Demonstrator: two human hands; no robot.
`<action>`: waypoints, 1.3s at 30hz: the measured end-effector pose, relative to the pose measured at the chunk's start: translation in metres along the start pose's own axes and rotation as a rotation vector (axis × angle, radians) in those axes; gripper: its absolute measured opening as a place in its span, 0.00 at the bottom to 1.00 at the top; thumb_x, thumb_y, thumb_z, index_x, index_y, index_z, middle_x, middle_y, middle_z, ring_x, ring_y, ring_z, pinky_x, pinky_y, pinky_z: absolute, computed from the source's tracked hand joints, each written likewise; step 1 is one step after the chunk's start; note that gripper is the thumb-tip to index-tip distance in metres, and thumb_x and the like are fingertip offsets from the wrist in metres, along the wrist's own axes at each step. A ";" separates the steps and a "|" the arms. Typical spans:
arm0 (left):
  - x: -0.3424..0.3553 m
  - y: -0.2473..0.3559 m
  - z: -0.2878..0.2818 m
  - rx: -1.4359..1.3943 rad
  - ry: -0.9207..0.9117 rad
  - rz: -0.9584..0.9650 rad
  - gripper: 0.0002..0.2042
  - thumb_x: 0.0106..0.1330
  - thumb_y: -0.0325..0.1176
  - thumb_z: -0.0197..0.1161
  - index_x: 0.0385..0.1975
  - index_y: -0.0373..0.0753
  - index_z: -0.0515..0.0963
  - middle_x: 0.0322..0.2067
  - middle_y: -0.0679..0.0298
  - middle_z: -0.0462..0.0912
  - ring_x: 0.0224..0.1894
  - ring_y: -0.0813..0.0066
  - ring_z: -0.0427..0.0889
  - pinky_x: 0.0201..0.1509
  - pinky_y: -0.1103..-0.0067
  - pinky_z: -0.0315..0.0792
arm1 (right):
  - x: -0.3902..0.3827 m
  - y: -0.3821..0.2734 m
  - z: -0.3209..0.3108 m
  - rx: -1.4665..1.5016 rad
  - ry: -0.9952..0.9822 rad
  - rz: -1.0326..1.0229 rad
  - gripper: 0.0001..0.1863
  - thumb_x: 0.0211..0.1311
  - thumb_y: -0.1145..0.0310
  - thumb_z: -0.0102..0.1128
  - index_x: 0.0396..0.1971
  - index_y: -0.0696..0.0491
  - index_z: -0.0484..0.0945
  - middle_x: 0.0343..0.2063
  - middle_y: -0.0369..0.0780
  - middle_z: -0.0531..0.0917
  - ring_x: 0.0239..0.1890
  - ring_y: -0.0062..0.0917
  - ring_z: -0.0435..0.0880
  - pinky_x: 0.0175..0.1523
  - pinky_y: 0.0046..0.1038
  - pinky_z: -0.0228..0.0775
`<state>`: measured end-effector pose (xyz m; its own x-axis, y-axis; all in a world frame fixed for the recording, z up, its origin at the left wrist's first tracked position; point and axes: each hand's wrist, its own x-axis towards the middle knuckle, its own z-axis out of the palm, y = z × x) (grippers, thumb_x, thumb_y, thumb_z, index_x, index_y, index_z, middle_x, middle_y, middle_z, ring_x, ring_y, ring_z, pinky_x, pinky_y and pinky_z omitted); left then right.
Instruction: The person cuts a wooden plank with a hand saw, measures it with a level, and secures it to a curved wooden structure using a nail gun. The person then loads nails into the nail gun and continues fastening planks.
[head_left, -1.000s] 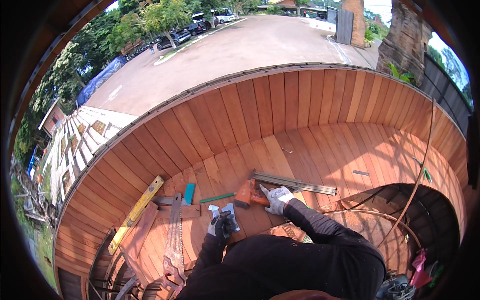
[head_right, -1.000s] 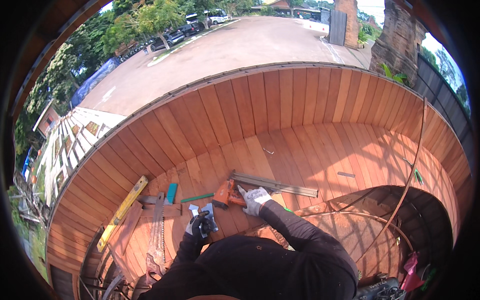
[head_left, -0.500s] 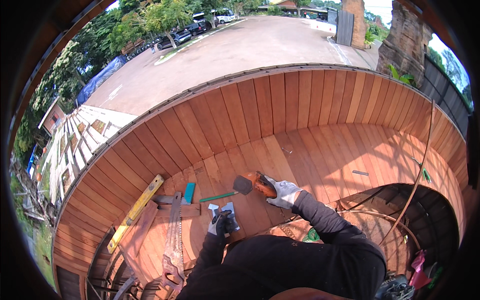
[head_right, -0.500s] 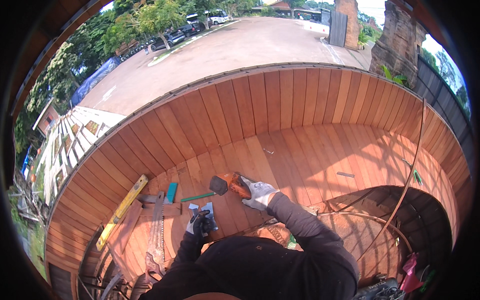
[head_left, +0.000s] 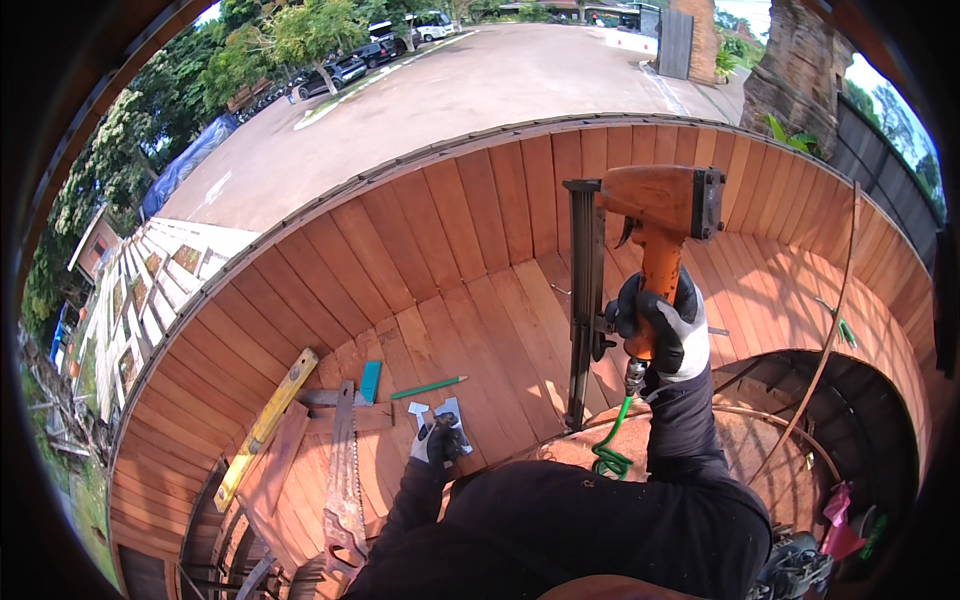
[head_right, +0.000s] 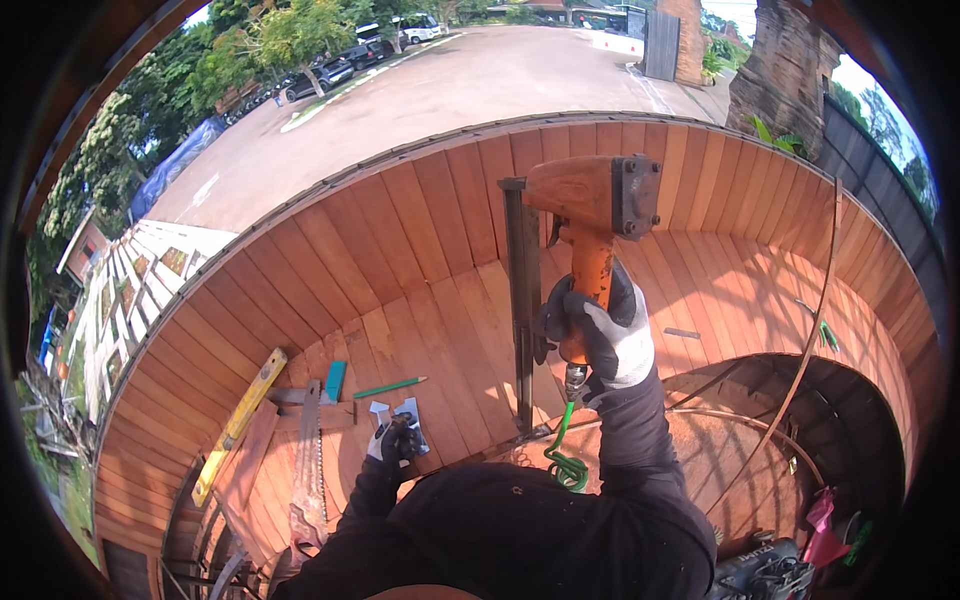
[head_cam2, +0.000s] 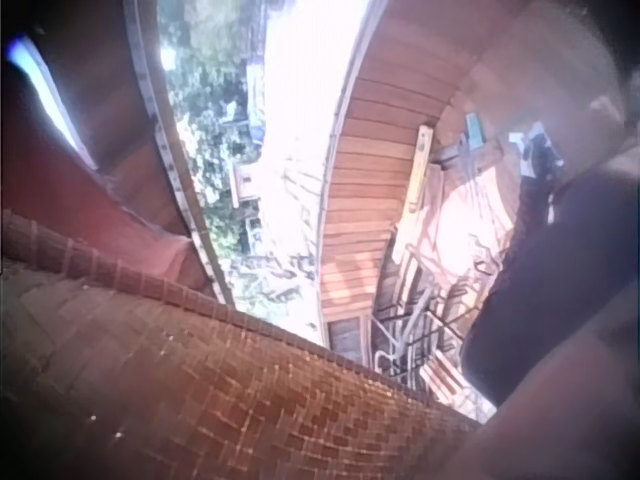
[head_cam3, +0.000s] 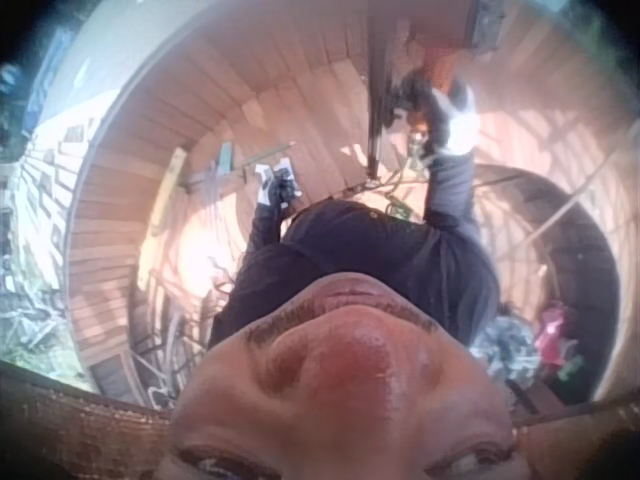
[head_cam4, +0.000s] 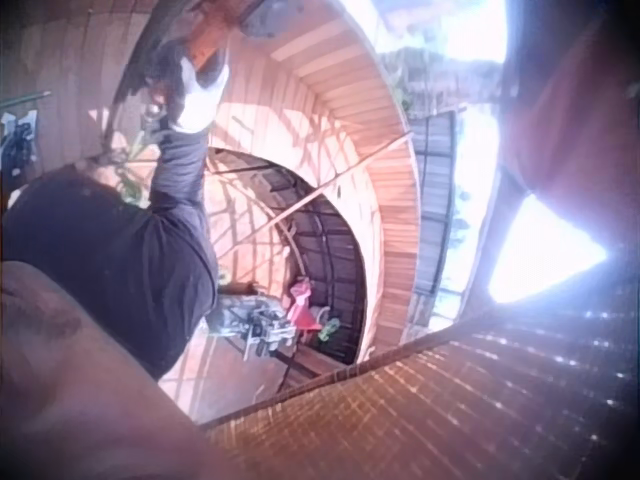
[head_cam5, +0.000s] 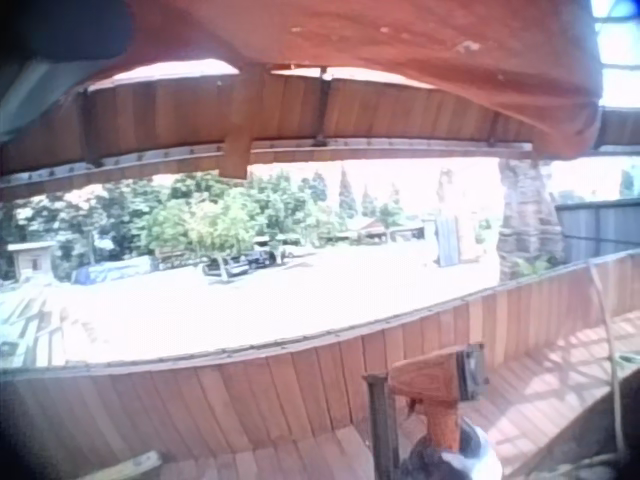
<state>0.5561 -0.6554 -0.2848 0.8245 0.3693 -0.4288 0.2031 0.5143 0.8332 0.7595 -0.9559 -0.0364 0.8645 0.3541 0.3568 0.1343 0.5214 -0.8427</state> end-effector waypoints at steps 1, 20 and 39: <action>0.006 -0.006 -0.006 -0.007 -0.021 0.013 0.12 0.70 0.41 0.57 0.43 0.40 0.76 0.24 0.66 0.78 0.19 0.81 0.73 0.21 0.83 0.66 | 0.001 0.000 0.003 0.087 0.028 -0.116 0.17 0.59 0.70 0.56 0.47 0.59 0.69 0.26 0.40 0.78 0.23 0.24 0.78 0.39 0.31 0.74; -0.017 0.174 0.124 -0.102 -0.408 0.448 0.19 0.71 0.40 0.54 0.54 0.33 0.72 0.30 0.67 0.75 0.29 0.73 0.77 0.33 0.75 0.73 | -0.039 0.086 0.023 0.173 0.195 0.024 0.12 0.66 0.61 0.55 0.31 0.54 0.71 0.23 0.34 0.70 0.23 0.21 0.74 0.51 0.38 0.76; 0.024 0.170 0.216 0.999 -0.246 0.770 0.09 0.63 0.30 0.59 0.38 0.32 0.78 0.29 0.58 0.83 0.33 0.69 0.82 0.42 0.76 0.74 | -0.077 0.113 0.025 0.286 0.146 0.315 0.12 0.70 0.62 0.51 0.31 0.56 0.71 0.20 0.40 0.77 0.30 0.31 0.83 0.32 0.29 0.76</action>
<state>0.7249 -0.7267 -0.0782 0.9588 0.1041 0.2642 -0.1491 -0.6072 0.7804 0.6961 -0.9047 -0.1485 0.9039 0.4272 0.0226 -0.2682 0.6069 -0.7482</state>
